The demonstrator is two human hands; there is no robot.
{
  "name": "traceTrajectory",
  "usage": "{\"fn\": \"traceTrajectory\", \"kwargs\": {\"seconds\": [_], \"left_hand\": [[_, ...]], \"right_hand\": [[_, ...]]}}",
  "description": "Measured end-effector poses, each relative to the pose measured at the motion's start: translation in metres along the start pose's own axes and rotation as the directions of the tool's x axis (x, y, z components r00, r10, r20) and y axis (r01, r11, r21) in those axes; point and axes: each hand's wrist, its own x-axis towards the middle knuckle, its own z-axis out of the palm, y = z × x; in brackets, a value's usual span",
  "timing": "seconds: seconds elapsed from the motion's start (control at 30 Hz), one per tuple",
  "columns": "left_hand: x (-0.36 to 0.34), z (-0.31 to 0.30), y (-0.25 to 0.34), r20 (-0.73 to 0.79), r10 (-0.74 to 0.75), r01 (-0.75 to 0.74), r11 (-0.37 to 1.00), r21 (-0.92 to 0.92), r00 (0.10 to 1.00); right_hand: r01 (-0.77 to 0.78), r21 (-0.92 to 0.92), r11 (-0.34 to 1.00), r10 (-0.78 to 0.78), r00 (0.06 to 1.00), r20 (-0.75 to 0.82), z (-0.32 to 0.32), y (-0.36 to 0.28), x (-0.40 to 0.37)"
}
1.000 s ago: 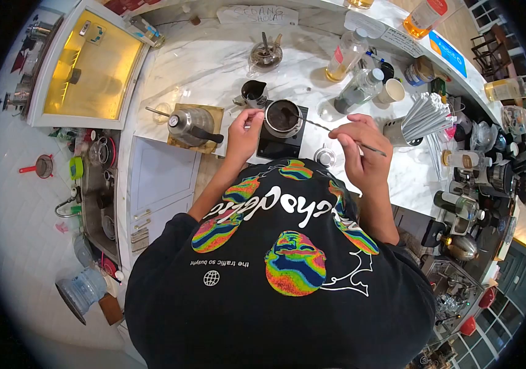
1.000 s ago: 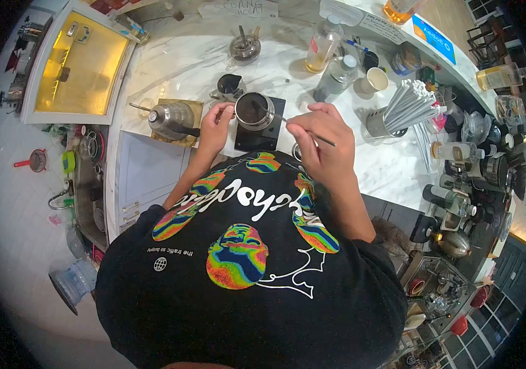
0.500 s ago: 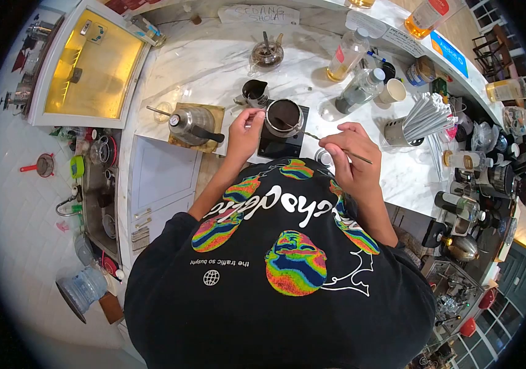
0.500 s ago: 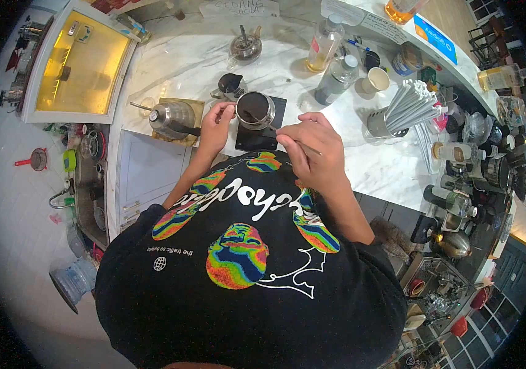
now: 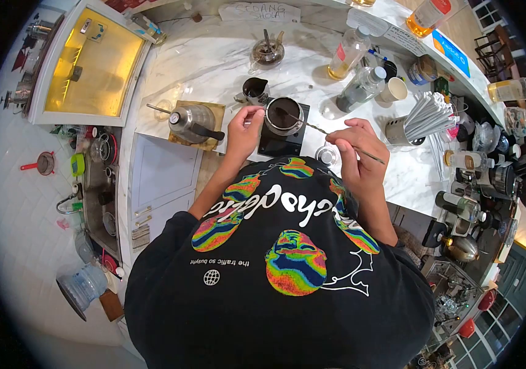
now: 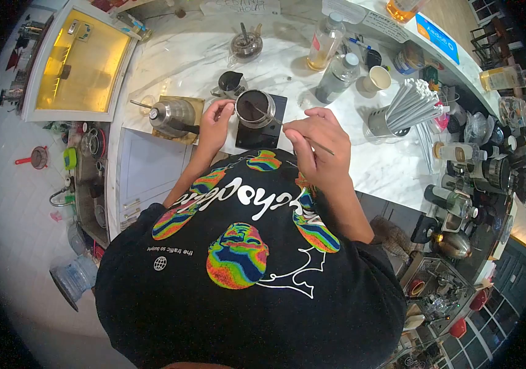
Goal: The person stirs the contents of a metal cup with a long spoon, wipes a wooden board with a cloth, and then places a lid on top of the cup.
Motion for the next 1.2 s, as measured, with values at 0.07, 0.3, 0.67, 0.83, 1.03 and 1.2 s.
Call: {"fn": "traceTrajectory", "kwargs": {"seconds": [0.07, 0.3, 0.67, 0.83, 1.03, 1.2], "left_hand": [[-0.001, -0.001, 0.002, 0.034, -0.05, 0.05, 0.999, -0.004, 0.998], [-0.008, -0.006, 0.003, -0.021, -0.067, 0.064, 0.993, -0.098, 0.998], [-0.017, -0.013, 0.015, -0.009, -0.054, 0.054, 0.997, 0.046, 0.999], [-0.018, -0.018, 0.016, 0.013, -0.031, 0.03, 0.997, 0.076, 0.999], [-0.013, -0.028, 0.011, 0.065, -0.005, -0.001, 0.995, 0.103, 0.998], [-0.006, -0.04, 0.004, 0.138, -0.01, -0.004, 0.995, 0.104, 0.99]], "right_hand": [[-0.005, 0.005, 1.0, 0.005, 1.0, -0.008, 0.0, 0.0, 0.001], [0.011, 0.014, 1.0, -0.011, 0.999, -0.04, 0.0, 0.004, 0.001], [-0.078, -0.004, 0.997, 0.078, 0.997, -0.01, -0.007, -0.005, 0.004], [-0.191, 0.033, 0.981, 0.194, 0.972, -0.13, 0.002, -0.007, 0.003], [-0.323, 0.103, 0.941, 0.339, 0.895, -0.29, 0.023, -0.016, -0.018], [-0.402, 0.216, 0.89, 0.456, 0.769, -0.449, 0.041, -0.039, -0.023]]}}
